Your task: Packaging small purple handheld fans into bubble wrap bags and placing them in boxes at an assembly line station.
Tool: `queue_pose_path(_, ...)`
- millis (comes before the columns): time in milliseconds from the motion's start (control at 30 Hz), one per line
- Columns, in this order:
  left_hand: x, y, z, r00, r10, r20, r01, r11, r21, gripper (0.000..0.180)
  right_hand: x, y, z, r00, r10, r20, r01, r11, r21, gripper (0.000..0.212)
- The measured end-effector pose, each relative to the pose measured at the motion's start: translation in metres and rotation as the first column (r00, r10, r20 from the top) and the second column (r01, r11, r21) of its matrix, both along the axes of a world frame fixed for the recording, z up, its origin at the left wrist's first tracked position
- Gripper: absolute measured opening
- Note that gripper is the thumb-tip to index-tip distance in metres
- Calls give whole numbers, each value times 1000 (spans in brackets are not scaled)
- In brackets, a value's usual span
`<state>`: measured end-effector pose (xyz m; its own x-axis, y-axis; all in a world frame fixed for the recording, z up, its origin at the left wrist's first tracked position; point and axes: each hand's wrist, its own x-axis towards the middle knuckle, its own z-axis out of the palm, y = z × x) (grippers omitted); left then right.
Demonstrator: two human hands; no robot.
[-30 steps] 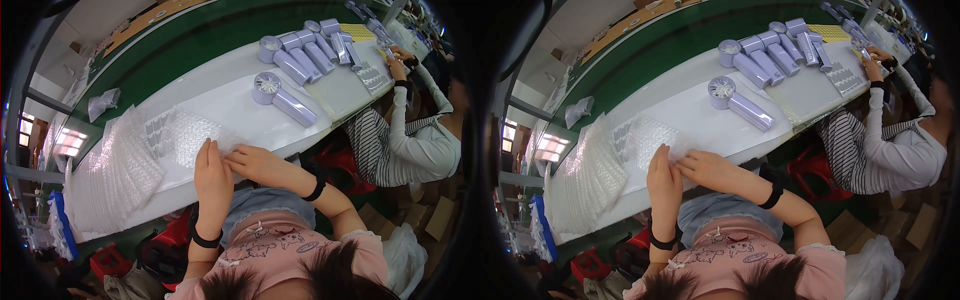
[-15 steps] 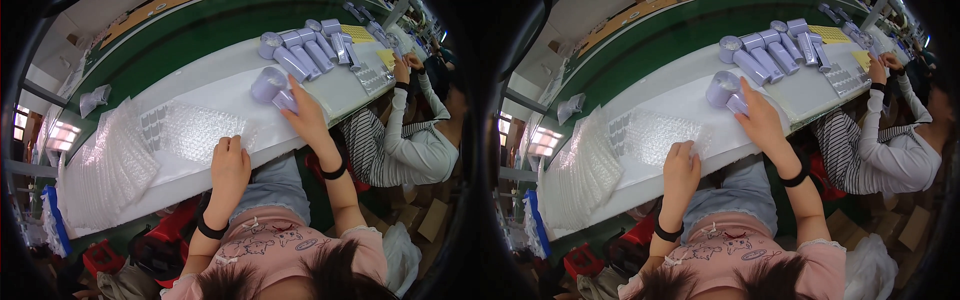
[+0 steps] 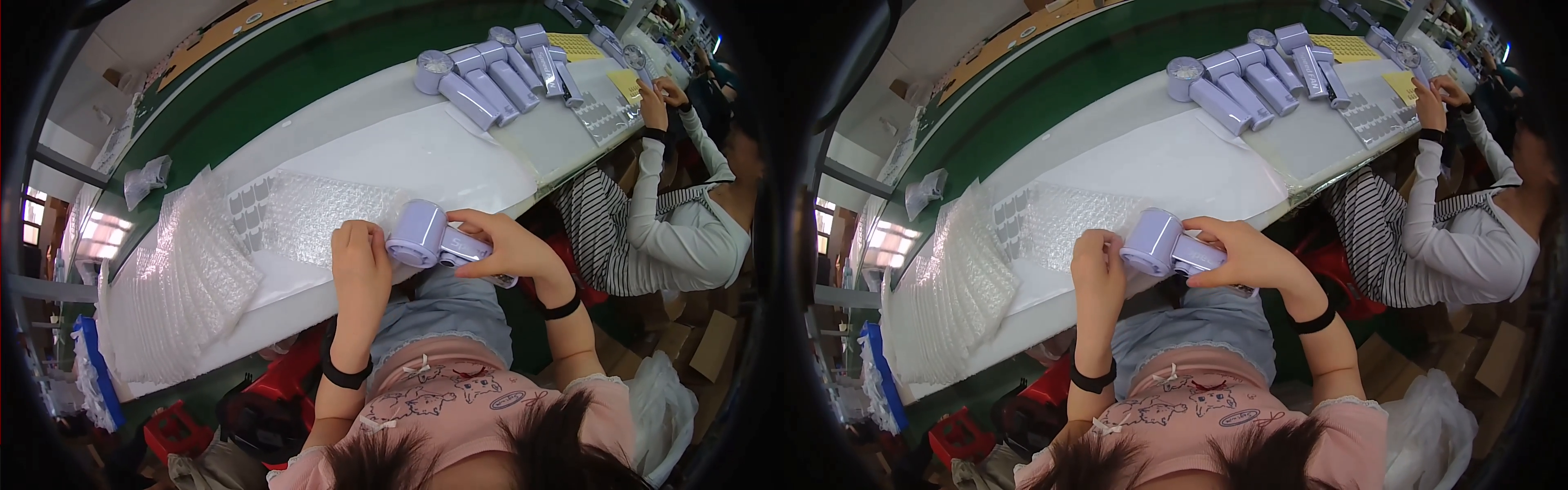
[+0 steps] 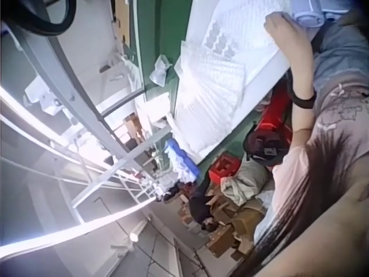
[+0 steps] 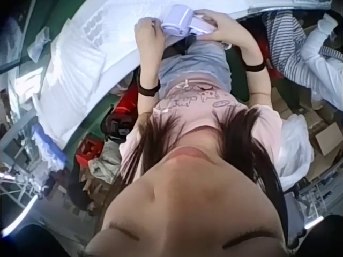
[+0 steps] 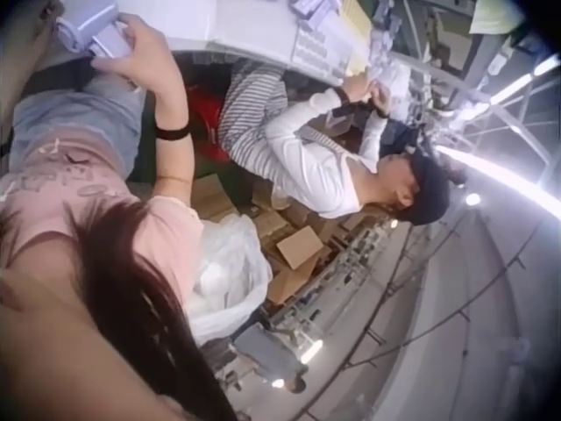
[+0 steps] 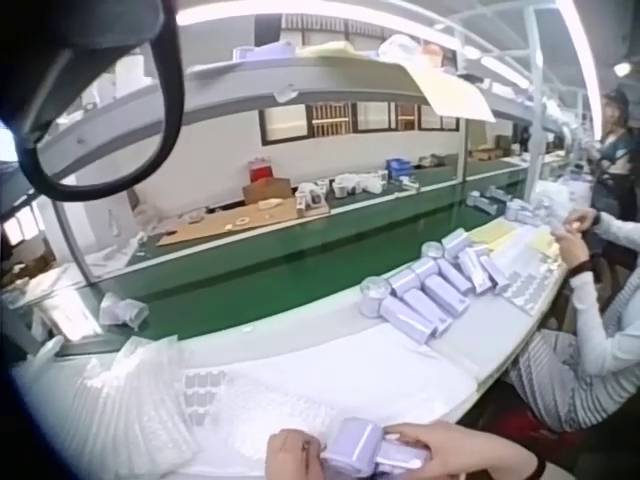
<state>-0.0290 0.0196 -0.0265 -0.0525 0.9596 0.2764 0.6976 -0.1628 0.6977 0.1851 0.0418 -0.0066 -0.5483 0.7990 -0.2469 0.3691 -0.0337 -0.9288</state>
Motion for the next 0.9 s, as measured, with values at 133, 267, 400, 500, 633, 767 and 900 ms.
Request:
queue_pose_path(133, -2, 3, 2, 995, -84, 51, 73, 977, 202, 6, -2, 11, 7, 993, 52, 107, -65, 991, 119, 67)
queue_pose_path(267, 8, -9, 16, 936, -137, 323, 143, 990, 6, 19, -10, 24, 16, 967, 172, 188, -206, 963, 175, 66)
queue_pose_path(400, 7, -17, 30, 953, -245, 178, 228, 967, 112, 40, -9, 33, 35, 941, 280, 189, -321, 915, 244, 64)
queue_pose_path(500, 11, -25, 51, 967, -223, -125, 237, 965, 115, 51, -13, 29, 54, 937, 342, 73, -350, 915, 200, 60)
queue_pose_path(633, 7, -15, 51, 974, -141, -176, 166, 977, 135, 58, -21, 21, 62, 932, 279, -230, -266, 960, 86, 52)
queue_pose_path(767, -9, -13, 25, 928, -147, 342, 128, 989, 78, 60, -43, 2, 44, 801, -18, -598, 94, 991, 96, 42)
queue_pose_path(900, 0, -22, 23, 675, -187, 714, 138, 982, 126, 60, -57, -11, 2, 787, -189, -587, 385, 894, 228, 29)
